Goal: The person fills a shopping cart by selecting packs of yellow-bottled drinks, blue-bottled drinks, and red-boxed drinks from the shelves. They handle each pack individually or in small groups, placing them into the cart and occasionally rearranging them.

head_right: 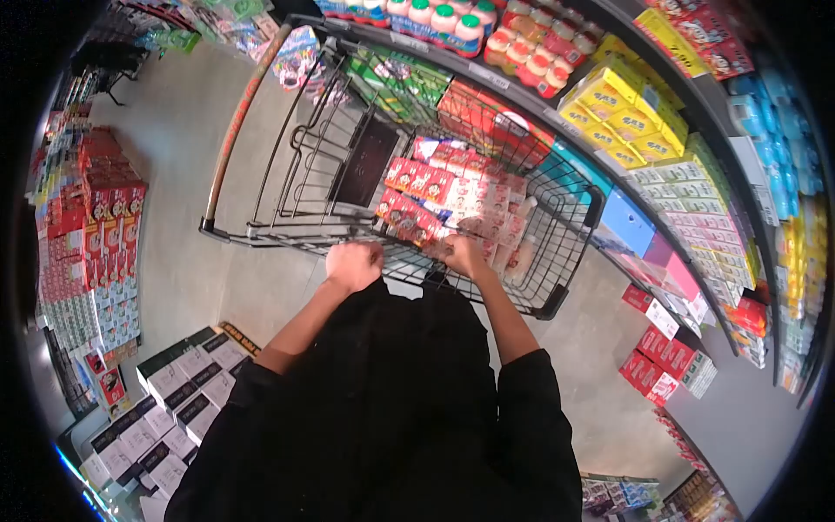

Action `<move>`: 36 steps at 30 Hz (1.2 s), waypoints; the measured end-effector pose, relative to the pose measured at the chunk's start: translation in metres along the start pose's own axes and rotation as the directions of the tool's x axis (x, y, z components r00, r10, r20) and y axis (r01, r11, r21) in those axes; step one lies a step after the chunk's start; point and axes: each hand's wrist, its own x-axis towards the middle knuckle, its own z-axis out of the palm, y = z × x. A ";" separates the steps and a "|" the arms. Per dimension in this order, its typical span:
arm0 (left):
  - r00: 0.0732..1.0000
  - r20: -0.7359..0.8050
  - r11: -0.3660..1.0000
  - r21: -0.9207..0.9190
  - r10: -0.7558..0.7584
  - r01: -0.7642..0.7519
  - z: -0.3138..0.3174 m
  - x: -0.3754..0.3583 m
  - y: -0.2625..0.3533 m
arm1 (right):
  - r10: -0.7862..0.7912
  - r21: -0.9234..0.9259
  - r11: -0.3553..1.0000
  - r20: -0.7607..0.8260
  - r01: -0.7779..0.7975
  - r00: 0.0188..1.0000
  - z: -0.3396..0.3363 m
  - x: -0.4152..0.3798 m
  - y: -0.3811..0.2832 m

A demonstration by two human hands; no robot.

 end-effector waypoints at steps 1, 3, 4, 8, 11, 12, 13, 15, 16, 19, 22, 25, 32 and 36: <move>0.999 -0.039 0.999 0.027 0.031 -0.030 0.009 0.000 -0.002 | 0.042 0.020 0.999 0.130 -0.045 0.991 0.010 -0.005 0.004; 0.997 -0.057 0.999 0.020 0.047 -0.045 0.011 0.000 -0.002 | 0.059 0.038 0.998 -0.079 -0.056 0.995 0.027 -0.003 0.004; 0.998 -0.049 0.999 0.013 0.030 -0.030 0.013 0.002 -0.005 | 0.056 -0.005 0.998 -0.165 -0.058 0.985 0.032 0.008 0.004; 0.997 -0.042 0.997 0.001 0.072 -0.072 0.010 -0.002 0.002 | 0.054 -0.126 0.988 -0.290 -0.094 0.955 0.006 0.051 -0.009; 0.998 0.019 0.999 -0.006 0.053 -0.053 0.014 0.001 -0.003 | 0.067 -0.211 0.968 -0.306 -0.137 0.950 0.004 0.090 -0.022; 0.997 0.000 0.997 -0.032 0.071 -0.071 0.015 -0.001 -0.001 | 0.095 -0.233 0.957 -0.316 -0.175 0.944 -0.001 0.100 -0.027; 0.996 -0.018 0.995 -0.055 0.088 -0.089 0.015 -0.002 0.000 | 0.117 -0.277 0.941 -0.269 -0.193 0.956 -0.004 0.109 -0.034; 0.996 0.006 0.994 -0.052 0.092 -0.092 0.011 -0.003 0.000 | 0.170 -0.408 0.885 -0.164 -0.224 0.972 0.006 0.128 -0.025; 0.994 0.006 0.993 -0.057 0.106 -0.105 0.011 -0.004 -0.001 | 0.229 -0.475 0.843 -0.108 -0.252 0.967 0.013 0.135 -0.022; 0.992 0.013 0.989 -0.076 0.125 -0.124 0.015 -0.006 0.006 | 0.378 -0.570 0.755 -0.022 -0.323 0.925 0.009 0.135 -0.030; 0.988 0.098 0.988 -0.105 0.122 -0.112 0.008 -0.006 0.006 | 0.382 -0.575 0.728 -0.112 -0.373 0.918 0.022 0.134 -0.023; 0.983 0.122 0.987 -0.099 0.136 -0.125 0.002 -0.007 0.009 | 0.512 -0.526 0.707 -0.078 -0.472 0.855 0.010 0.135 -0.031; 0.989 0.022 0.986 -0.082 0.145 -0.143 0.002 -0.003 0.008 | 0.213 -0.543 0.771 -0.275 -0.334 0.938 0.004 0.125 -0.045; 0.990 0.066 0.991 -0.057 0.123 -0.120 0.002 0.002 0.008 | 0.580 0.016 0.815 -0.034 -0.579 0.814 -0.008 0.101 -0.055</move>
